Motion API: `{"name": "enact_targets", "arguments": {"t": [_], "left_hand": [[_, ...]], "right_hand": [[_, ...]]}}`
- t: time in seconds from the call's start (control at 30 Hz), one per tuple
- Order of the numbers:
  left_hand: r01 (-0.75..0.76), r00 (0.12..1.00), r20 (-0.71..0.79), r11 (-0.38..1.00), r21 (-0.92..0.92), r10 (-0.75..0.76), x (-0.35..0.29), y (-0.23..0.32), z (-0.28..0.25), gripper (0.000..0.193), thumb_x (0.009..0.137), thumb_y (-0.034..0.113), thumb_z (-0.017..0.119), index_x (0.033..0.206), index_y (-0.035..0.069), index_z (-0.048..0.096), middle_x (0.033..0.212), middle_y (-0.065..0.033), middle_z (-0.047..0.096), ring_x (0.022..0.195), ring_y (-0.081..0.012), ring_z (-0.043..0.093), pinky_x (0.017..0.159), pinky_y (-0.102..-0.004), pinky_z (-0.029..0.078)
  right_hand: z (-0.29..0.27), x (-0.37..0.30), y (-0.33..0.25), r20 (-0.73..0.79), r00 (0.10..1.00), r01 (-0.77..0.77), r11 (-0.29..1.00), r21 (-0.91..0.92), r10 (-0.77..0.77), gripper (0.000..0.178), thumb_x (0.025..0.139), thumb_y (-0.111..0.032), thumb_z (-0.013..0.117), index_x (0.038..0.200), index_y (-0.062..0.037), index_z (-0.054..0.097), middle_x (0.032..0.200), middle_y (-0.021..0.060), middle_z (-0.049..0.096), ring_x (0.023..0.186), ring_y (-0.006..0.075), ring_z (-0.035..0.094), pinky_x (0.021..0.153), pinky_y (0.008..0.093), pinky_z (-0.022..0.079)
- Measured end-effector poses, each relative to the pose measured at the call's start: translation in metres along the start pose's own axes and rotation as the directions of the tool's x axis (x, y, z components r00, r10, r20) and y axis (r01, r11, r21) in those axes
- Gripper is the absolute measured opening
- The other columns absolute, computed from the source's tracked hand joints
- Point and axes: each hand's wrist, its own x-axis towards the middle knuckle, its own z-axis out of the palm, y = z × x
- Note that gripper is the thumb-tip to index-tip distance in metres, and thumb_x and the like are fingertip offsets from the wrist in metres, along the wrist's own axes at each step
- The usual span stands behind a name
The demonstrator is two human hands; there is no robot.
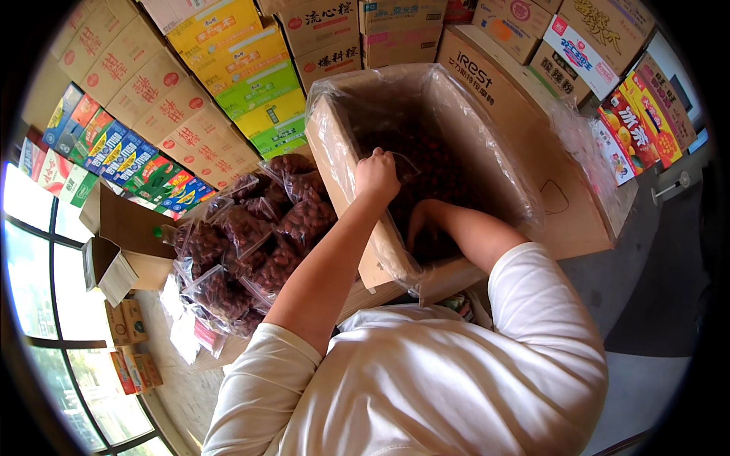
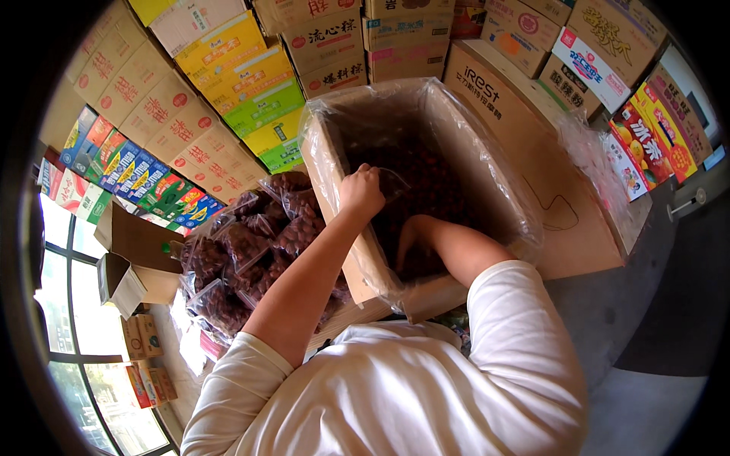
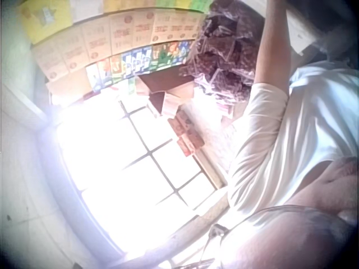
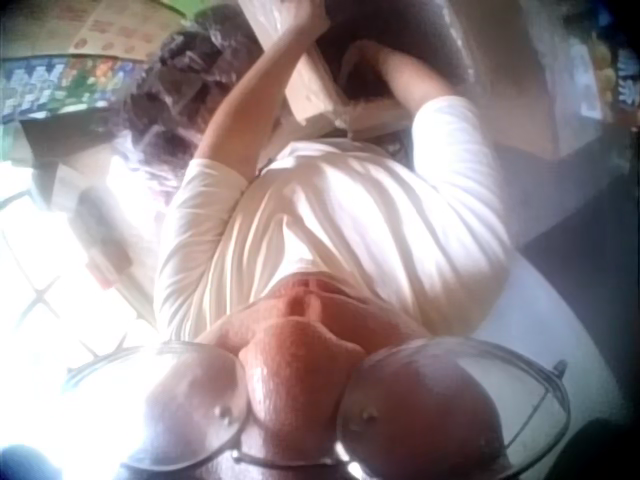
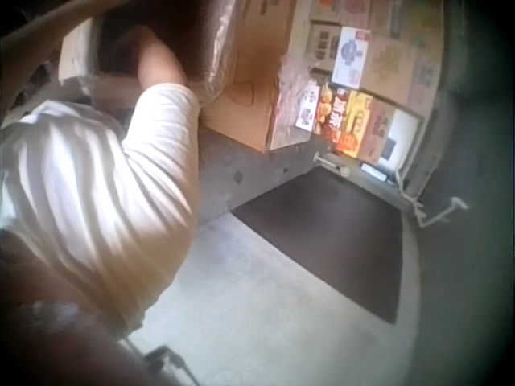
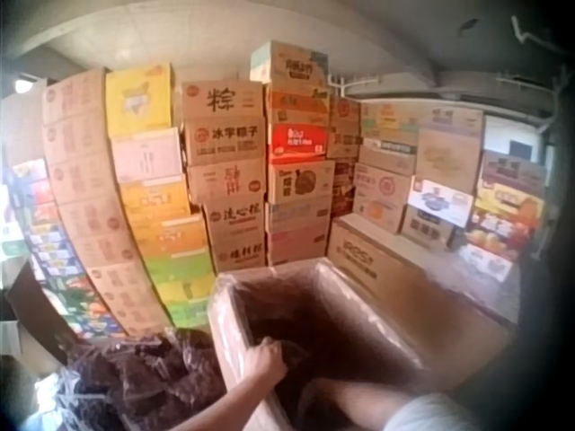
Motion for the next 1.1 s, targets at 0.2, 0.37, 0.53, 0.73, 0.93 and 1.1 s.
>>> {"name": "enact_targets", "arguments": {"t": [0.2, 0.37, 0.53, 0.73, 0.93, 1.1], "left_hand": [[0.01, 1.0, 0.001, 1.0, -0.002, -0.01, -0.001, 0.001, -0.003, 0.027, 0.07, 0.01, 0.063, 0.096, 0.004, 0.059, 0.102, -0.0112, 0.058, 0.089, -0.0256, 0.063, 0.078, -0.0337, 0.05], [0.016, 1.0, -0.007, 1.0, 0.027, -0.015, -0.001, -0.001, -0.002, 0.028, 0.069, 0.01, 0.064, 0.096, 0.004, 0.058, 0.103, -0.0114, 0.057, 0.088, -0.0258, 0.063, 0.077, -0.0336, 0.05], [0.01, 1.0, -0.007, 0.999, 0.049, -0.009, 0.0, 0.001, -0.003, 0.03, 0.069, 0.011, 0.065, 0.097, 0.004, 0.058, 0.103, -0.0121, 0.057, 0.088, -0.0262, 0.063, 0.077, -0.0335, 0.05], [0.028, 1.0, 0.003, 0.999, 0.034, -0.028, -0.002, 0.002, -0.007, 0.029, 0.07, 0.011, 0.064, 0.097, 0.004, 0.057, 0.104, -0.0128, 0.057, 0.087, -0.0271, 0.064, 0.076, -0.0341, 0.051], [0.027, 0.999, -0.037, 1.0, 0.007, -0.027, 0.0, 0.0, 0.003, 0.028, 0.067, 0.009, 0.064, 0.094, 0.007, 0.06, 0.101, -0.0117, 0.058, 0.088, -0.0312, 0.062, 0.074, -0.0393, 0.051], [0.019, 1.0, -0.016, 1.0, -0.004, -0.019, 0.0, 0.001, 0.0, 0.027, 0.068, 0.011, 0.064, 0.094, 0.009, 0.06, 0.099, -0.0112, 0.058, 0.088, -0.0295, 0.062, 0.074, -0.0387, 0.051]], "right_hand": [[-0.015, 0.009, 0.0, 0.11, 0.992, -0.052, 0.998, -0.03, 0.054, 0.077, 0.062, -0.026, 0.084, 0.128, -0.0067, 0.049, 0.143, 0.0159, 0.031, 0.12, 0.0334, 0.042, 0.094, 0.0476, 0.042], [-0.011, -0.04, -0.015, -0.071, 0.996, 0.045, 0.99, -0.136, -0.055, 0.065, 0.068, -0.024, 0.079, 0.125, -0.0126, 0.052, 0.134, 0.0107, 0.043, 0.109, 0.029, 0.05, 0.083, 0.0417, 0.049], [-0.023, -0.092, 0.0, -0.248, 0.873, 0.406, 0.908, -0.106, -0.42, 0.039, 0.072, -0.023, 0.075, 0.107, -0.0136, 0.061, 0.102, 0.0063, 0.06, 0.091, 0.0187, 0.057, 0.076, 0.0373, 0.051], [-0.037, -0.134, 0.031, -0.326, 0.606, 0.782, 0.619, 0.074, -0.726, 0.027, 0.074, -0.014, 0.068, 0.097, -0.0079, 0.056, 0.078, 0.003, 0.061, 0.065, 0.0125, 0.058, 0.057, 0.0303, 0.05], [-0.032, -0.134, 0.021, -0.434, 0.261, 0.956, 0.167, 0.242, -0.862, 0.024, 0.074, -0.014, 0.064, 0.094, -0.0086, 0.052, 0.086, 0.0054, 0.056, 0.065, 0.0154, 0.054, 0.054, 0.0291, 0.046], [-0.043, -0.112, 0.011, -0.515, 0.421, 0.883, 0.208, 0.421, -0.747, 0.023, 0.08, -0.02, 0.064, 0.099, -0.0131, 0.053, 0.084, 0.0028, 0.055, 0.072, 0.0144, 0.056, 0.058, 0.0304, 0.047]]}}
